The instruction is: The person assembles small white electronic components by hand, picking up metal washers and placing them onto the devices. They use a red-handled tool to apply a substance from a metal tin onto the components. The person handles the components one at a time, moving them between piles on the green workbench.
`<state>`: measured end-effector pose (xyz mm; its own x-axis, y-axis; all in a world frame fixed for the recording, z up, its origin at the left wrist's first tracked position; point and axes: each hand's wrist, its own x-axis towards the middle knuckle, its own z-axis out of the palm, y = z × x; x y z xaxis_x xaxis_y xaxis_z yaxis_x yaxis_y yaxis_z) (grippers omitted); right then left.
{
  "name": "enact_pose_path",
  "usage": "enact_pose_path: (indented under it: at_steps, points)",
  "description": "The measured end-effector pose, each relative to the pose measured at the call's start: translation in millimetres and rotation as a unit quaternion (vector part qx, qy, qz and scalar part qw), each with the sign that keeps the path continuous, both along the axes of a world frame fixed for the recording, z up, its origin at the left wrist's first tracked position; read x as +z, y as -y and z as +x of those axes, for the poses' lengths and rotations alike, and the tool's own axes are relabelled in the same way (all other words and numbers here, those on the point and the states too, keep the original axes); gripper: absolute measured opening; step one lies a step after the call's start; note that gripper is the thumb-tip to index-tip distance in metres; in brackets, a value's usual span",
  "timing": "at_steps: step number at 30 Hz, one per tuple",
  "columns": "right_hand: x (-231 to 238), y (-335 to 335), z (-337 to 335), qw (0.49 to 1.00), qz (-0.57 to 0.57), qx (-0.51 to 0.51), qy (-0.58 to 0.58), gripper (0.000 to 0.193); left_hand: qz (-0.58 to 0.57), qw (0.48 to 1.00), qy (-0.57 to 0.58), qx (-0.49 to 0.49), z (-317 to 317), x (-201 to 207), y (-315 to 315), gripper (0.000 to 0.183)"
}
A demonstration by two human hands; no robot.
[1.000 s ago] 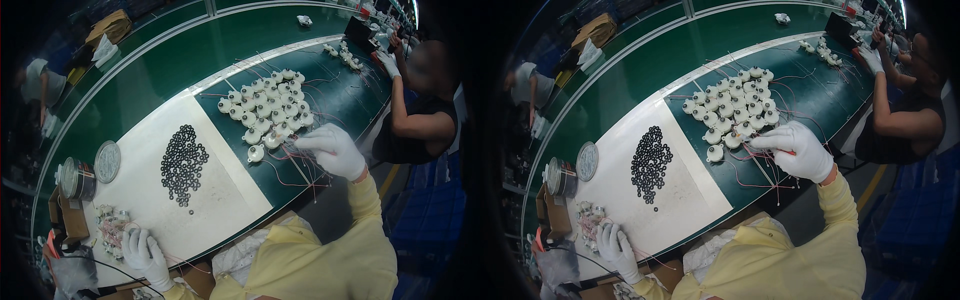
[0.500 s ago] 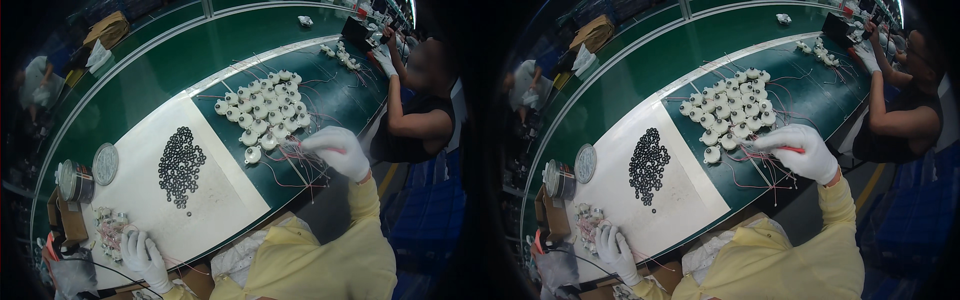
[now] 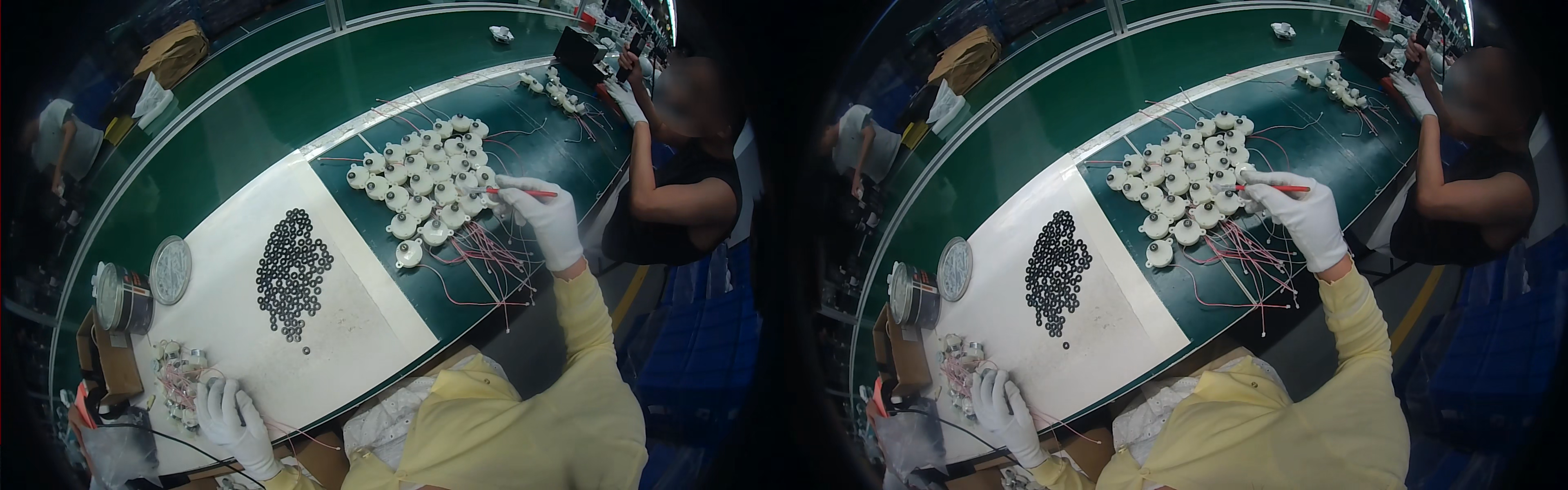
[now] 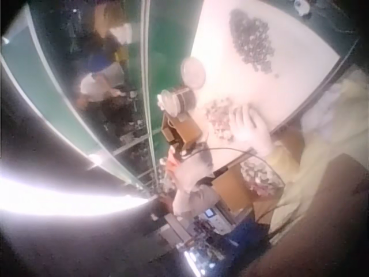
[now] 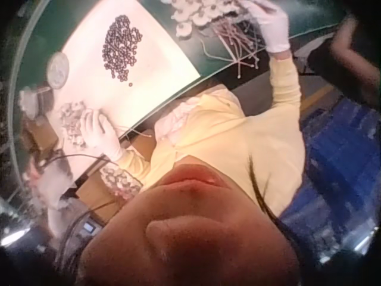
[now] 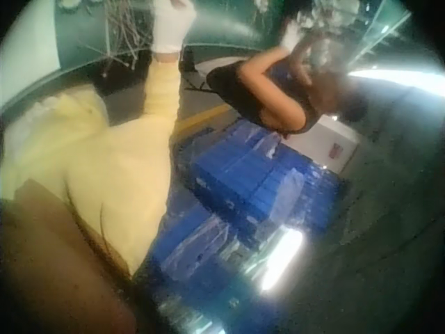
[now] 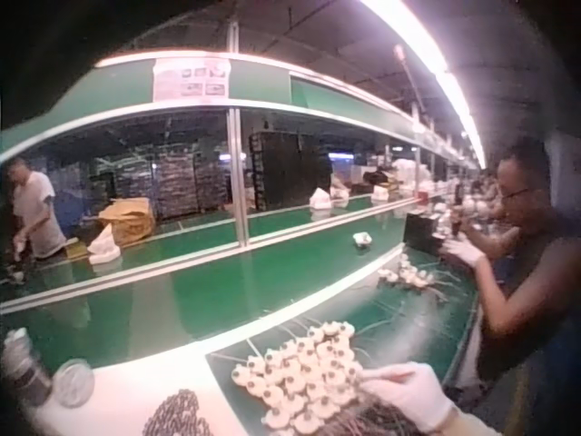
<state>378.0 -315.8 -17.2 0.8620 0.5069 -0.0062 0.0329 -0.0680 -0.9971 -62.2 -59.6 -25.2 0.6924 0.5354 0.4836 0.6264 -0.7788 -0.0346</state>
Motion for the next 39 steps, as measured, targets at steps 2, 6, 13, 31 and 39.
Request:
enact_pose_path:
  at_steps: [2, 6, 13, 31, 39]
  points:
    - [3.4, -9.6, -0.1, 1.000, -0.009, -0.003, 0.009, 0.028, -0.006, 1.000, 0.003, -0.001, 0.1, 0.3, -0.1, 0.018]
    - [-2.7, -23.8, 1.4, 0.999, 0.030, 0.010, 0.028, 0.028, -0.014, 1.000, 0.003, -0.004, 1.6, 1.1, -0.7, 0.017]
    - [-7.7, -33.1, 2.4, 0.999, 0.033, 0.017, 0.033, 0.027, -0.006, 1.000, 0.009, -0.001, 2.5, 1.4, 0.4, 0.016]
    - [-15.1, -14.6, 19.1, 0.960, -0.042, 0.127, 0.245, 0.023, -0.004, 1.000, 0.008, -0.005, 2.3, 1.4, -0.9, 0.017]
    - [-4.0, -13.3, 21.4, 0.964, -0.037, 0.126, 0.233, 0.024, -0.002, 1.000, 0.005, 0.000, 1.5, 1.1, -0.9, 0.017]
